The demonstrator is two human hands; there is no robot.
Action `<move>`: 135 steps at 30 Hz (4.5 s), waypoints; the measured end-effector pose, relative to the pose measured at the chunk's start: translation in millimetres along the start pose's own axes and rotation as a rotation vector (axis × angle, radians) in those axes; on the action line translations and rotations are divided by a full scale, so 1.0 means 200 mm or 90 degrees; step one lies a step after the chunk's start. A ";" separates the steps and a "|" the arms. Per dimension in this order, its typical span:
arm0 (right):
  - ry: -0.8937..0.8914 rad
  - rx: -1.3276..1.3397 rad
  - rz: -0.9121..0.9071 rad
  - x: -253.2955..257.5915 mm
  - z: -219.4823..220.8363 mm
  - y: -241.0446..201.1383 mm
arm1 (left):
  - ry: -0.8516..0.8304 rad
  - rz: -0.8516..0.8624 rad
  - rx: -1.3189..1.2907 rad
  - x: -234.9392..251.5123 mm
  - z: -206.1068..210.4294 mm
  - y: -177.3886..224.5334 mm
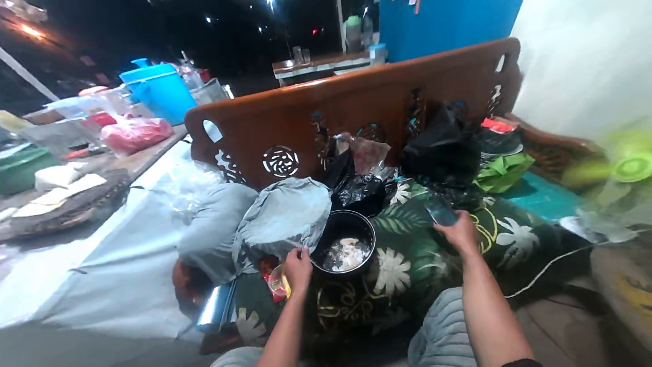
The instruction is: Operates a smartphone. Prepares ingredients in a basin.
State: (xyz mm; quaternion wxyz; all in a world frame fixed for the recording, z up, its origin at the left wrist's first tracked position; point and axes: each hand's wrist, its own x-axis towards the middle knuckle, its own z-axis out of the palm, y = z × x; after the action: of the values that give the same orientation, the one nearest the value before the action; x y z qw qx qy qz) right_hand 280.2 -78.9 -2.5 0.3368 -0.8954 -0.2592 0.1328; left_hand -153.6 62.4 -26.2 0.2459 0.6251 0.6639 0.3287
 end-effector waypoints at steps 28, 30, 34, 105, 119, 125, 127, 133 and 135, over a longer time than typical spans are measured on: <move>0.253 -0.065 -0.081 0.27 0.26 -0.03 | 0.389 0.344 -0.856 0.24 -1.58 0.20; 0.208 -0.047 -0.246 0.16 0.31 -0.20 | 0.430 0.219 -0.719 0.13 -1.44 0.16; -0.105 0.002 -0.452 -0.09 0.51 -0.49 | 0.313 -0.056 -0.431 0.16 -0.98 -0.28; -0.400 -0.454 -0.526 -0.77 1.12 -0.81 | 0.000 -0.200 0.168 0.35 -0.48 -0.41; -0.206 -0.037 -0.638 -0.96 0.53 -0.48 | 0.474 0.262 -0.349 0.08 -0.56 -0.07; -0.104 0.112 -0.621 -0.96 0.40 -0.44 | 0.033 -0.064 -0.667 -0.20 -0.24 0.19; -0.068 0.107 -0.608 -0.98 0.39 -0.45 | -0.134 -0.178 -0.728 -0.28 -0.17 0.25; -0.186 0.158 -0.624 -1.05 0.43 -0.48 | -0.160 -0.169 -0.678 -0.46 -0.11 0.37; -0.271 0.244 -0.574 -1.07 0.44 -0.49 | -0.104 -0.171 -0.651 -0.47 -0.10 0.34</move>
State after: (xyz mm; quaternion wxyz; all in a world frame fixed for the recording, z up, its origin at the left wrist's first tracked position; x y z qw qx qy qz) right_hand 28.7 -87.4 12.0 0.4580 -0.5710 -0.6518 0.1984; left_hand -114.5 -32.3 29.5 0.6097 0.3583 0.4722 0.5262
